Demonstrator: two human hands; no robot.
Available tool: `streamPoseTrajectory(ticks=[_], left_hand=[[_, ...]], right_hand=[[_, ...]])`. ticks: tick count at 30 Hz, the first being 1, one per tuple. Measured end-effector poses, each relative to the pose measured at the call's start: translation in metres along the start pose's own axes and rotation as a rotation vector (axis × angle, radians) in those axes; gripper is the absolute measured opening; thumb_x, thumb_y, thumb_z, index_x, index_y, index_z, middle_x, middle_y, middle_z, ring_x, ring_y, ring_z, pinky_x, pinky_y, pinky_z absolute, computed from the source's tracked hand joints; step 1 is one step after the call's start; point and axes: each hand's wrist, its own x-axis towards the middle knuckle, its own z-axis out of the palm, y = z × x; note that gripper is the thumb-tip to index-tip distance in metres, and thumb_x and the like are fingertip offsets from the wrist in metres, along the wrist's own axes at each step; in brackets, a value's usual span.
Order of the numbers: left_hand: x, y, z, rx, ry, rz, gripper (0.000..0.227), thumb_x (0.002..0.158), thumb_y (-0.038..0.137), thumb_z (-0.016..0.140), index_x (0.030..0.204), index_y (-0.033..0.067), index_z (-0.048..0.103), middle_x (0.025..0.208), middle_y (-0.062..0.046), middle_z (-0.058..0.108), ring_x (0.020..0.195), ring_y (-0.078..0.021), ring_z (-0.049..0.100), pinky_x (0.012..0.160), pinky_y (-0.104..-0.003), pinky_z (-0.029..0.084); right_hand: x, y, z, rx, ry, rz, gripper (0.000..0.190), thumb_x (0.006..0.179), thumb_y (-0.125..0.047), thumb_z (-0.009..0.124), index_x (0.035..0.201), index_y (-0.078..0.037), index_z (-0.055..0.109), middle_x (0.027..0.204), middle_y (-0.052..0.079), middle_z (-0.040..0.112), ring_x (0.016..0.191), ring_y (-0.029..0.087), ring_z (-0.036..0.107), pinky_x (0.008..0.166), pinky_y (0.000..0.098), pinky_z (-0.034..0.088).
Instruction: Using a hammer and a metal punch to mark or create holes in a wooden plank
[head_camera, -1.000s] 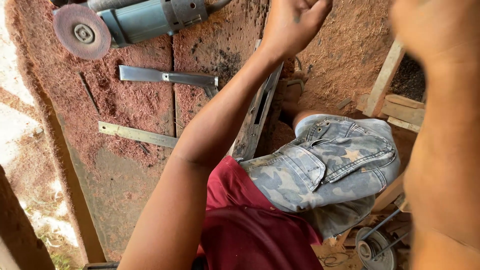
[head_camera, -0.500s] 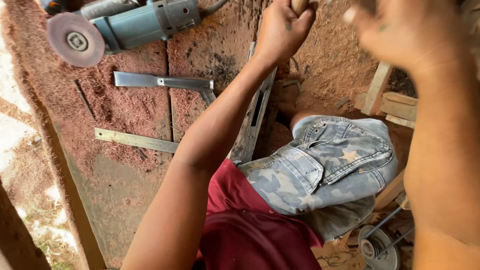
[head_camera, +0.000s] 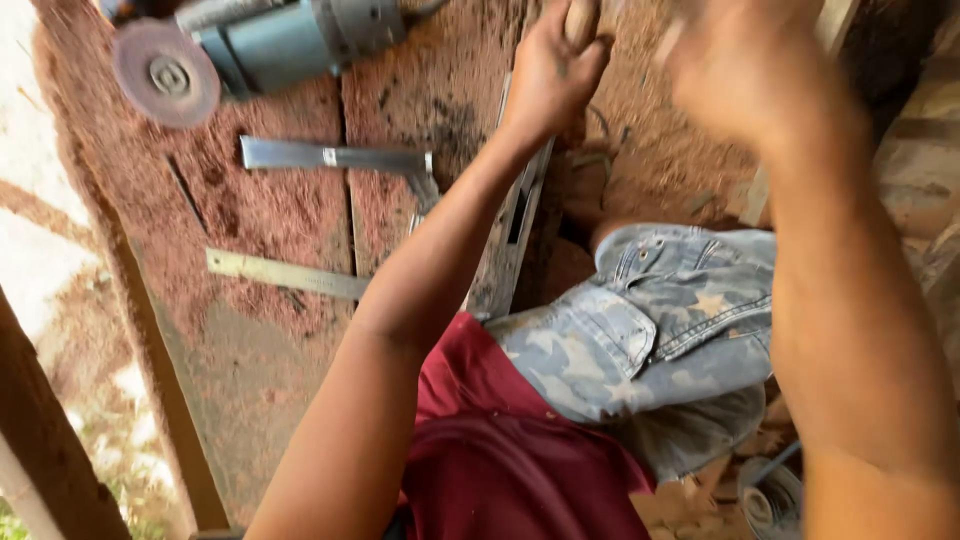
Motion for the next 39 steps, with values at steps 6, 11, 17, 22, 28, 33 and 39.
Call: streamPoseTrajectory(ticks=[6,11,17,22,28,33,39], left_hand=[[-0.051,-0.008,-0.015,-0.201,-0.074,0.218,0.012,0.091,0.013,0.068,0.091,0.0082,0.057,0.079,-0.004,0.062,0.064,-0.0128,0.064,0.054,-0.024,0.064],[-0.11,-0.006,-0.025,-0.386,-0.206,-0.025,0.052,0.109,0.043,0.037,0.136,0.0035,0.057,0.086,0.001,0.056,0.068,-0.0098,0.051,0.057,-0.025,0.042],[-0.057,0.078,-0.08,-0.163,-0.372,0.087,0.056,0.101,0.046,0.049,0.134,0.0026,0.062,0.089,-0.002,0.066,0.07,-0.008,0.057,0.055,-0.021,0.046],[-0.062,0.102,-0.118,-0.076,-0.187,0.536,0.029,0.092,0.009,0.064,0.117,0.0012,0.052,0.097,-0.014,0.065,0.081,-0.0234,0.07,0.063,-0.031,0.062],[-0.059,0.121,-0.094,-0.424,-0.005,0.778,0.02,0.088,0.01,0.063,0.097,0.0134,0.046,0.082,-0.002,0.045,0.067,-0.0146,0.043,0.057,-0.027,0.041],[-0.049,0.102,-0.068,-0.416,0.031,0.659,0.029,0.091,0.029,0.071,0.076,0.0146,0.051,0.069,0.002,0.051,0.057,-0.0108,0.052,0.053,-0.025,0.052],[-0.04,0.064,-0.048,-0.363,-0.111,0.695,0.031,0.086,0.028,0.07,0.069,0.0169,0.046,0.057,0.004,0.045,0.048,-0.0115,0.042,0.046,-0.029,0.04]], right_hand=[[-0.063,-0.015,-0.019,0.203,0.112,-0.199,0.07,0.104,-0.003,0.067,0.167,-0.009,0.038,0.088,0.024,0.074,0.052,0.038,0.066,0.044,0.0548,0.054],[-0.144,0.008,0.004,0.55,0.4,-0.261,0.054,0.108,0.012,0.07,0.155,0.015,0.045,0.075,0.014,0.058,0.043,0.019,0.043,0.033,0.0337,0.035],[-0.223,0.023,0.058,0.558,0.51,0.076,0.032,0.106,0.002,0.074,0.132,0.013,0.06,0.077,0.018,0.061,0.055,0.028,0.05,0.05,0.0407,0.038],[-0.236,0.008,0.068,0.591,0.574,0.1,0.055,0.098,0.006,0.07,0.15,0.005,0.054,0.113,0.024,0.071,0.075,0.034,0.063,0.063,0.042,0.049],[-0.246,0.013,0.073,0.734,0.588,0.188,0.053,0.098,0.004,0.068,0.149,0.006,0.055,0.105,0.019,0.069,0.078,0.027,0.06,0.069,0.0372,0.048],[-0.243,0.018,0.077,0.786,0.561,0.304,0.039,0.101,-0.001,0.069,0.139,0.004,0.061,0.095,0.013,0.069,0.071,0.023,0.059,0.063,0.0347,0.046],[-0.242,0.009,0.067,0.733,0.558,0.282,0.059,0.098,0.001,0.067,0.155,0.0,0.051,0.099,0.018,0.07,0.072,0.027,0.06,0.063,0.0383,0.048]])
